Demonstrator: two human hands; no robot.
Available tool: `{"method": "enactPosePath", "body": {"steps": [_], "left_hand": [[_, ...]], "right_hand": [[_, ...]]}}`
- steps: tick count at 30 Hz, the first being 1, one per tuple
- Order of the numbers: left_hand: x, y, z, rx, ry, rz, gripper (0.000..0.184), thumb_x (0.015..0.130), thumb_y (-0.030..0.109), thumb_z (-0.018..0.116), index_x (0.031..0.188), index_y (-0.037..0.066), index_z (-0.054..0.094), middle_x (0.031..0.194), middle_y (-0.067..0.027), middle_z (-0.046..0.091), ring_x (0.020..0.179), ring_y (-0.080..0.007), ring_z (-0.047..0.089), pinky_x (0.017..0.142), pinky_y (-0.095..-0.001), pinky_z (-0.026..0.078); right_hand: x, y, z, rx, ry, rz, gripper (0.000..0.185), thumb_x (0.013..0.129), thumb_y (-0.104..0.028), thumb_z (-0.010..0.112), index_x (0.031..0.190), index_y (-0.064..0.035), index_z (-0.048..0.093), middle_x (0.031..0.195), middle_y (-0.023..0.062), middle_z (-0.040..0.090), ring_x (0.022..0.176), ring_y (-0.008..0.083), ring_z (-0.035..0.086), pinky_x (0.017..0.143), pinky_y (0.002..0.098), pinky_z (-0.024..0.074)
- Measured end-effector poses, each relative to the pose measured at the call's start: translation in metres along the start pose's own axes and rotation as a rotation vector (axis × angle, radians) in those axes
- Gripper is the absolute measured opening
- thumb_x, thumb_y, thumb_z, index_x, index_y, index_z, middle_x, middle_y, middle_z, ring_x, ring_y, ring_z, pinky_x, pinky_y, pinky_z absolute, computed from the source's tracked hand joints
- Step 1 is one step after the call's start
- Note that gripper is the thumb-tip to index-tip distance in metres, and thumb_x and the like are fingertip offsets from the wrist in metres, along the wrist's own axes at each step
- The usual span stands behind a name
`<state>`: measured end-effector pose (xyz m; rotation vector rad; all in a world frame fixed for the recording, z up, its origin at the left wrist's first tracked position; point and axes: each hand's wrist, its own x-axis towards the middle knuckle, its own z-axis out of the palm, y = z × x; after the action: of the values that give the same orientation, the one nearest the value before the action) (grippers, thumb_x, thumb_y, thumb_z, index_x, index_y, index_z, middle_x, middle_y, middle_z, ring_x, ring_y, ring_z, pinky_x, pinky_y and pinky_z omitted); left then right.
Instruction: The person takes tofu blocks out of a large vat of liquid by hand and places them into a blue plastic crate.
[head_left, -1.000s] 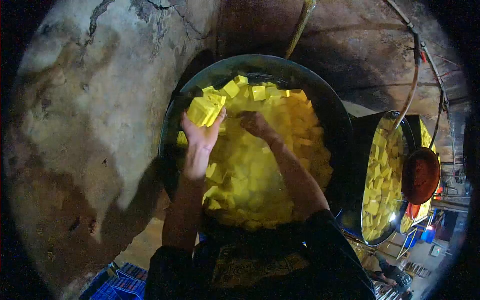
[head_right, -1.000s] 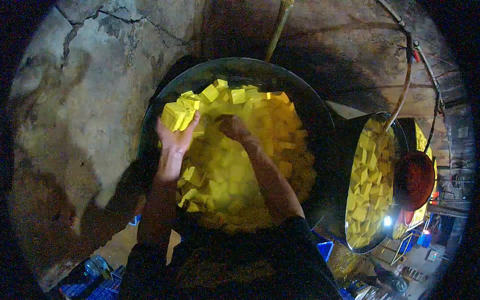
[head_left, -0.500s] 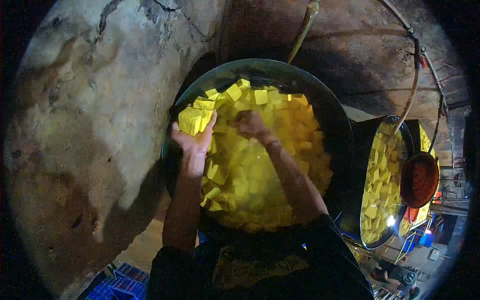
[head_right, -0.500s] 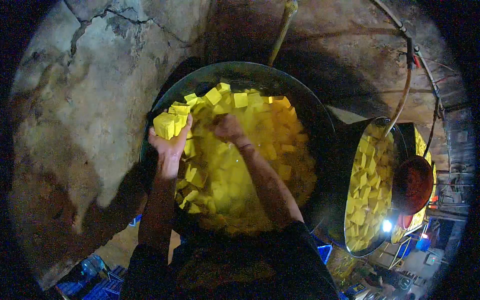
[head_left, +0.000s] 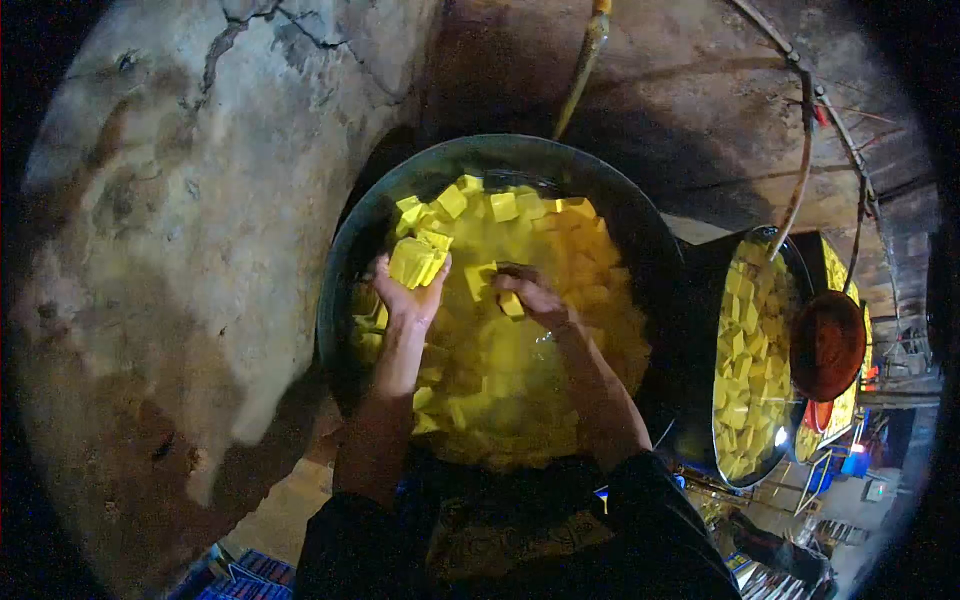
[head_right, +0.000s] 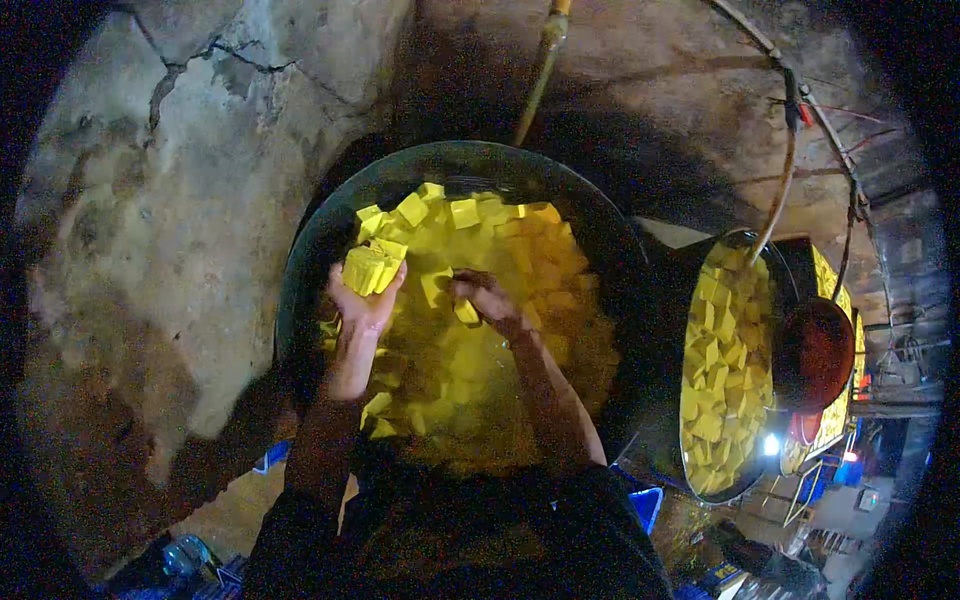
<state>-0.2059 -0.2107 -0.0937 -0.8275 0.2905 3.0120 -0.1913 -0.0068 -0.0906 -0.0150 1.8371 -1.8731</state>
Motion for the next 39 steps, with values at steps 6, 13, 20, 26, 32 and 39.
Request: {"method": "enactPosePath", "body": {"steps": [6, 13, 20, 26, 32, 39], "left_hand": [[-0.008, -0.069, -0.004, 0.326, 0.285, -0.134, 0.038, 0.084, 0.039, 0.04, 0.104, 0.012, 0.057, 0.104, -0.0058, 0.06, 0.096, -0.0256, 0.056, 0.082, -0.0472, 0.045], [-0.032, -0.136, -0.019, 0.144, -0.219, -0.488, 0.029, 0.082, 0.031, 0.047, 0.089, 0.007, 0.061, 0.088, -0.0075, 0.063, 0.08, -0.0229, 0.061, 0.072, -0.0346, 0.049], [-0.077, -0.184, -0.014, 0.205, -0.214, -0.676, 0.032, 0.084, 0.036, 0.044, 0.095, 0.01, 0.06, 0.092, -0.0066, 0.062, 0.086, -0.021, 0.059, 0.082, -0.0366, 0.045], [-0.185, -0.227, 0.039, 0.527, -0.44, -0.735, 0.05, 0.085, 0.055, 0.043, 0.109, 0.012, 0.054, 0.1, -0.003, 0.057, 0.095, -0.0165, 0.054, 0.087, -0.0323, 0.041], [-0.337, -0.311, 0.013, 1.294, -0.844, -0.438, 0.063, 0.089, 0.051, 0.042, 0.121, -0.003, 0.044, 0.118, -0.0247, 0.044, 0.112, -0.036, 0.041, 0.097, -0.0417, 0.031], [-0.364, -0.346, -0.121, 1.629, -0.998, -0.61, 0.073, 0.085, 0.053, 0.048, 0.128, -0.005, 0.04, 0.131, -0.0248, 0.041, 0.124, -0.0348, 0.035, 0.105, -0.0397, 0.025]], "right_hand": [[-0.074, -0.059, -0.009, 0.179, 0.007, -0.175, 0.042, 0.074, -0.018, 0.074, 0.107, 0.0002, 0.057, 0.094, 0.0115, 0.064, 0.079, 0.0167, 0.06, 0.07, 0.0339, 0.0498], [-0.111, -0.062, 0.002, -0.271, 0.485, -0.264, 0.034, 0.073, -0.02, 0.072, 0.098, 0.0015, 0.062, 0.089, 0.0097, 0.066, 0.08, 0.0143, 0.06, 0.071, 0.03, 0.0475], [-0.168, -0.068, -0.003, -0.645, 0.739, -0.222, 0.067, 0.07, -0.042, 0.073, 0.118, -0.0024, 0.047, 0.12, 0.0215, 0.047, 0.111, 0.0292, 0.048, 0.087, 0.0409, 0.0431], [-0.27, -0.067, -0.035, -0.362, 0.51, -0.179, 0.083, 0.065, -0.038, 0.069, 0.133, -0.0035, 0.035, 0.127, 0.017, 0.041, 0.122, 0.0281, 0.036, 0.103, 0.0387, 0.0296], [-0.456, -0.029, 0.005, 0.318, 0.908, -0.331, 0.076, 0.057, -0.034, 0.07, 0.122, -0.0024, 0.045, 0.111, 0.0064, 0.054, 0.101, 0.0142, 0.052, 0.088, 0.0285, 0.0419], [-0.577, 0.299, 0.07, 1.154, 1.318, -0.171, 0.04, 0.084, -0.023, 0.055, 0.117, -0.0007, 0.051, 0.108, 0.0121, 0.059, 0.097, 0.0253, 0.059, 0.084, 0.0393, 0.048]]}}
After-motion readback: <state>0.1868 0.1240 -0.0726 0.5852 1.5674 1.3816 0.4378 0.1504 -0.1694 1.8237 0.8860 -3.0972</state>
